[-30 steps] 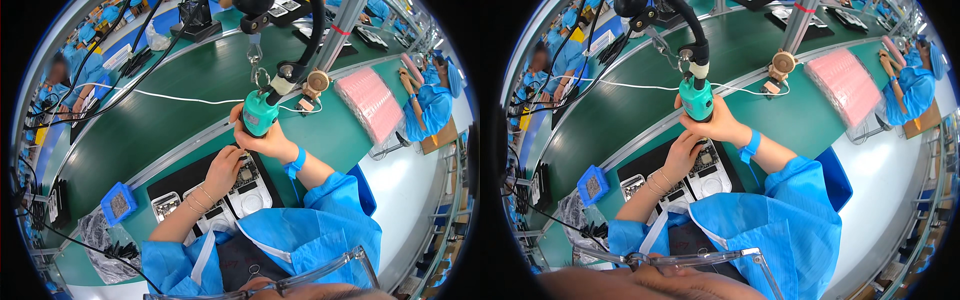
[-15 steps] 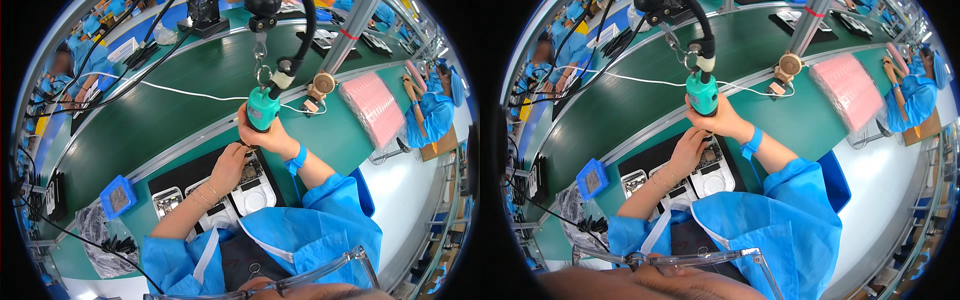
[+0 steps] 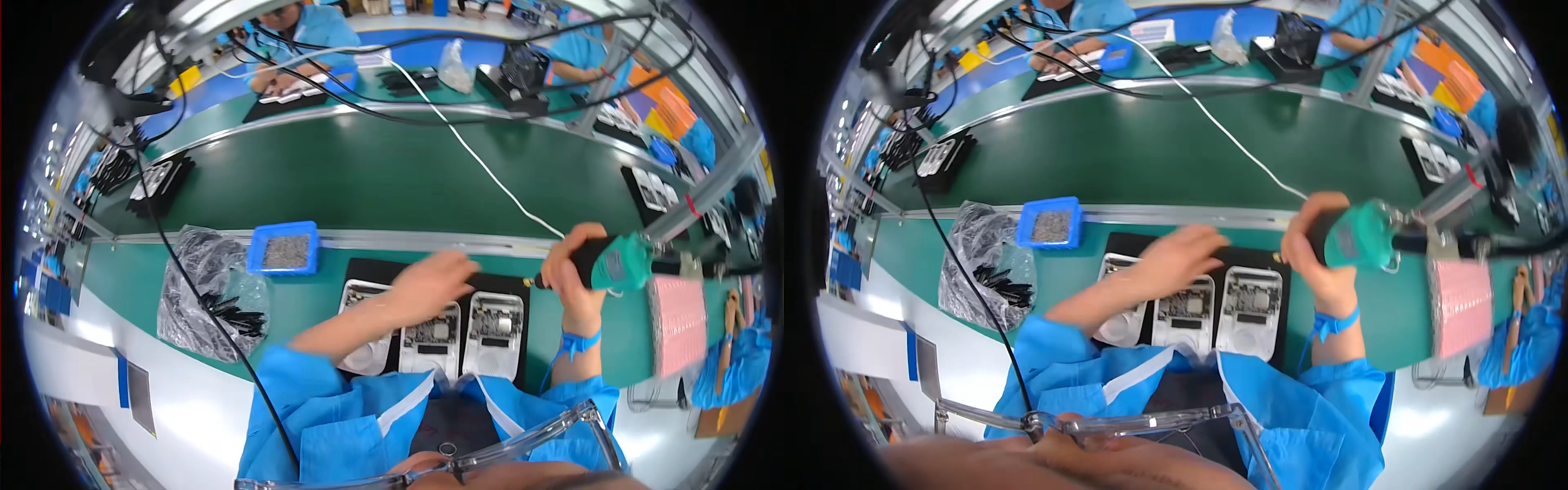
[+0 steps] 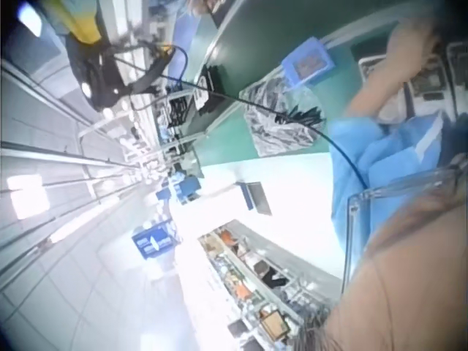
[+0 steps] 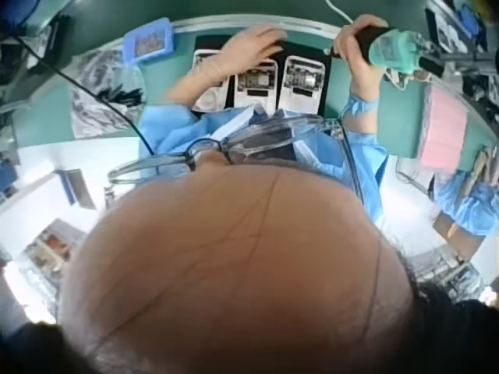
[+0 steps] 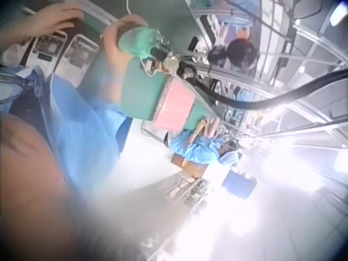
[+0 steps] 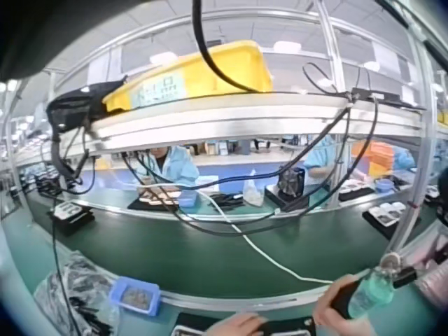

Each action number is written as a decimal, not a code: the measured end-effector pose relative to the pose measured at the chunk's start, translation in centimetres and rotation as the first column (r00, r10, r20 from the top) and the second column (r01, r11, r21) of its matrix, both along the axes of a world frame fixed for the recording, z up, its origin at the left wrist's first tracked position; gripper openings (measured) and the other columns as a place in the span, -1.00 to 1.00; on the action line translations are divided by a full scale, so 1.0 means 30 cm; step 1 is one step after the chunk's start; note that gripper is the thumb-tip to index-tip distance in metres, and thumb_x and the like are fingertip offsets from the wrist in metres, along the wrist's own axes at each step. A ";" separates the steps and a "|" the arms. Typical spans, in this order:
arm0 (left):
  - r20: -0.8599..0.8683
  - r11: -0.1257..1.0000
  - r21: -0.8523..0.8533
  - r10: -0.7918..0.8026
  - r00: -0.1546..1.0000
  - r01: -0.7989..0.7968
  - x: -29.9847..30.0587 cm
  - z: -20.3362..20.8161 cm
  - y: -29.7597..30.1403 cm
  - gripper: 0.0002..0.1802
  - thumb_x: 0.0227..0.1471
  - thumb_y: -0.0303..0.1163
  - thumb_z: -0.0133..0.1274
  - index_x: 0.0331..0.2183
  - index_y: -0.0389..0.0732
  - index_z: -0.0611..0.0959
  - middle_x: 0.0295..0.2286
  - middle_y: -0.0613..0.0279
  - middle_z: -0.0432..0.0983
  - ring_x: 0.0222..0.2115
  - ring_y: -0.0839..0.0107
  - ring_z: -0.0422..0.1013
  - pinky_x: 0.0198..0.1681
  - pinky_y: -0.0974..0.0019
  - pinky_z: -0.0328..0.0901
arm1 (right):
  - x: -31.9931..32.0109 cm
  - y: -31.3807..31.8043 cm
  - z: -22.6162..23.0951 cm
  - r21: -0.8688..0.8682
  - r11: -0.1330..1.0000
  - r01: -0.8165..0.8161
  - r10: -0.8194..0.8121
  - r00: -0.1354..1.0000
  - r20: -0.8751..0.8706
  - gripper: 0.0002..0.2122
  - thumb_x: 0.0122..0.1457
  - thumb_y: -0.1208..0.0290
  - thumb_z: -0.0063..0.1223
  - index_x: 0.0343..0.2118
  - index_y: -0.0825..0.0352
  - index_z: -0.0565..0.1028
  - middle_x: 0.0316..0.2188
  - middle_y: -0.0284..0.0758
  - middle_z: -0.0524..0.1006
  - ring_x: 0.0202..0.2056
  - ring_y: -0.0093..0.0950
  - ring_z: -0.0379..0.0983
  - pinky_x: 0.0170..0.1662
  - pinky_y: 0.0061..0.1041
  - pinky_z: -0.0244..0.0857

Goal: Screwing small components onto circuit boards using an electric screwdriver on an assembly line.

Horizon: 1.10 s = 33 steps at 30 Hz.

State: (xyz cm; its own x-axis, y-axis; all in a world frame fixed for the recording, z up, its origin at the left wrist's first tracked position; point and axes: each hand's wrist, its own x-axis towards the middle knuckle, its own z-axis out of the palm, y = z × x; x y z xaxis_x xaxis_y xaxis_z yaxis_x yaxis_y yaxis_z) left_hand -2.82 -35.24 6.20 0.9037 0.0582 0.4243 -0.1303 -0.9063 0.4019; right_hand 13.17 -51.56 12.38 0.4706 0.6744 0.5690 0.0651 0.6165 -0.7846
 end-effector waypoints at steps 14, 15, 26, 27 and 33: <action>-0.306 0.719 0.246 0.694 0.652 -0.650 -0.509 -0.095 0.622 -0.88 -0.26 -0.39 0.10 -0.57 -0.23 0.60 -0.50 0.02 0.45 -0.40 0.06 0.39 -0.30 0.09 0.30 | -0.067 0.043 -0.004 -0.043 0.998 -0.055 0.054 0.998 -0.021 -0.72 -0.13 0.63 0.04 -0.32 0.38 0.26 -0.63 -0.34 0.35 -0.62 -0.57 0.31 -0.53 -0.60 0.23; -0.255 0.709 0.278 0.704 0.662 -0.648 -0.513 -0.102 0.617 -0.88 -0.23 -0.39 0.07 -0.57 -0.24 0.60 -0.50 0.02 0.45 -0.40 0.06 0.39 -0.30 0.09 0.30 | -0.065 0.039 -0.008 -0.043 0.998 -0.053 0.053 0.999 -0.013 -0.72 -0.13 0.63 0.04 -0.32 0.38 0.26 -0.63 -0.34 0.35 -0.62 -0.57 0.31 -0.53 -0.60 0.23; 0.074 0.812 -0.154 0.578 0.813 -0.563 -0.358 0.021 0.379 -0.92 -0.09 -0.50 0.02 -0.53 -0.31 0.54 -0.58 0.04 0.41 -0.50 0.09 0.38 -0.43 0.20 0.28 | -0.087 0.052 -0.021 -0.017 0.989 -0.148 0.146 0.986 -0.081 -0.72 -0.07 0.63 0.00 -0.26 0.37 0.25 -0.64 -0.35 0.35 -0.60 -0.58 0.30 -0.53 -0.60 0.22; 0.070 0.881 -0.113 0.469 0.881 -0.460 -0.309 0.013 0.295 -0.92 -0.13 -0.53 0.01 -0.46 -0.27 0.55 -0.52 0.05 0.42 -0.43 0.10 0.38 -0.39 0.19 0.29 | -0.105 0.068 -0.025 0.015 0.981 -0.194 0.194 0.971 -0.138 -0.72 -0.04 0.62 0.01 -0.26 0.36 0.23 -0.65 -0.36 0.34 -0.62 -0.56 0.29 -0.55 -0.59 0.20; 0.135 0.976 -0.064 -0.200 0.971 0.209 -0.056 0.006 -0.038 -0.87 -0.24 -0.52 0.11 -0.50 -0.27 0.52 -0.51 0.19 0.38 -0.45 0.25 0.35 -0.40 0.30 0.31 | -0.148 0.072 -0.044 0.116 0.924 -0.364 0.380 0.909 -0.174 -0.75 0.01 0.64 -0.07 -0.25 0.35 0.18 -0.68 -0.37 0.26 -0.68 -0.60 0.19 -0.59 -0.57 0.12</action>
